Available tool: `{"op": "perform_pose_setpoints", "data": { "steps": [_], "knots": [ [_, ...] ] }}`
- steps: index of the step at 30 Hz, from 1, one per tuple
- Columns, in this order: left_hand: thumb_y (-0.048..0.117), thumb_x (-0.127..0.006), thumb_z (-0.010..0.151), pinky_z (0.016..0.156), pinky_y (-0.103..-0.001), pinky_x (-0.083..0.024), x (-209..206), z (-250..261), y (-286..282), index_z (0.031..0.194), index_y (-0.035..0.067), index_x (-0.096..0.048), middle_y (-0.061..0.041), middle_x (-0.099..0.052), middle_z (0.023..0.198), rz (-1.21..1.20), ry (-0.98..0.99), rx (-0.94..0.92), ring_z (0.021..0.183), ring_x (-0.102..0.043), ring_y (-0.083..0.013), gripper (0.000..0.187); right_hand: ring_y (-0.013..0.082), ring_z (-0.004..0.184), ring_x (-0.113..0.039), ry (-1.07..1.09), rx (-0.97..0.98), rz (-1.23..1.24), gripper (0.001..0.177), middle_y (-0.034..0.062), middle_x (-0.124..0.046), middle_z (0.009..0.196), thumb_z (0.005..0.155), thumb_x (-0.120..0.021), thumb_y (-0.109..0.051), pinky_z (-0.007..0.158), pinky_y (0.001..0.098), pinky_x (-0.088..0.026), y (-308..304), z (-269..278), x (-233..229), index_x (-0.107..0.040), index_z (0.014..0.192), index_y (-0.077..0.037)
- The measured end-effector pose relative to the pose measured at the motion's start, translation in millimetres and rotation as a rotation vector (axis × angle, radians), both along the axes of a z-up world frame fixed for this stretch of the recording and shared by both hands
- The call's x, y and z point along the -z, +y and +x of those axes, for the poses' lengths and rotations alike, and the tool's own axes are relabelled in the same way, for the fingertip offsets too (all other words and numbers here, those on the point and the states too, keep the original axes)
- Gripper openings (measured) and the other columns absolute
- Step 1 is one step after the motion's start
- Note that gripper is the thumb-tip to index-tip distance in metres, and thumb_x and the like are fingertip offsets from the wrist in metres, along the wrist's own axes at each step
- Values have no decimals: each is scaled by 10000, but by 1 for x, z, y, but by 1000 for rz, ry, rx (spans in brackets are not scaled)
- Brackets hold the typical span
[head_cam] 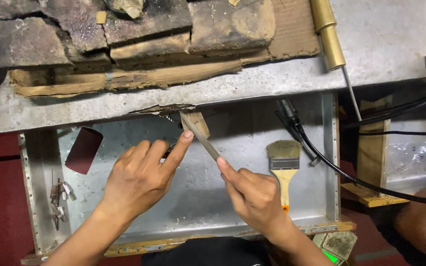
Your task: Filing a small metal jewelry component at a workbench using a hand file.
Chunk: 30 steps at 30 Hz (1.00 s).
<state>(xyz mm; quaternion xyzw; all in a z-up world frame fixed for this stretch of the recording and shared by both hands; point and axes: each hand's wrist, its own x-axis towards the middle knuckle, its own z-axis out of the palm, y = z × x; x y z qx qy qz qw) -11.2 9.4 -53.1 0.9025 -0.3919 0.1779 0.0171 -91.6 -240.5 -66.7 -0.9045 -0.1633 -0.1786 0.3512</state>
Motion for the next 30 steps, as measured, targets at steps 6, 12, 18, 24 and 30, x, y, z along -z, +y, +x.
{"op": "perform_pose_setpoints", "data": {
  "steps": [6, 12, 18, 24, 30],
  "knots": [
    [-67, -501, 995, 486, -343, -415, 2, 0, 0, 1585, 150, -425, -8, -385, 764, -10, 7, 5, 602, -390, -197, 633, 91, 682, -754, 218, 31, 337, 382, 97, -812, 968, 874, -725, 66, 646, 156, -643, -16, -31, 10, -667, 1247, 7],
    [-48, -466, 1007, 488, -328, -395, 0, 0, 1, 1583, 148, -427, 2, -362, 739, 44, -50, 6, 584, -377, -183, 609, 131, 498, -298, -28, -36, -69, 460, -20, -359, 616, 980, -724, 66, 446, 295, -331, -2, -3, -6, -599, 1404, -62],
    [-79, -469, 982, 479, -308, -362, 7, 0, 0, 1599, 145, -400, 5, -368, 742, 48, -92, 6, 593, -368, -171, 660, 147, 798, -806, 157, 21, 306, 344, 146, -788, 1073, 880, -723, 74, 728, 175, -676, -17, -30, 19, -674, 1219, 41],
    [43, -525, 1026, 532, -368, -451, 5, -5, -3, 1539, 158, -492, -19, -402, 795, -82, 23, -30, 628, -442, -225, 527, 102, 627, -697, 85, -102, 132, 351, 124, -803, 1015, 940, -727, 9, 599, 221, -604, -6, 11, -10, -657, 1285, 3],
    [78, -624, 871, 480, -406, -594, -1, -63, 21, 1561, 135, -391, -118, -608, 1055, 2, 898, -85, 648, -636, -245, 730, 137, 715, -756, 13, 11, 114, 300, 180, -757, 1145, 922, -734, 34, 577, 189, -597, -23, -5, 11, -681, 1216, 65]
  ]
}}
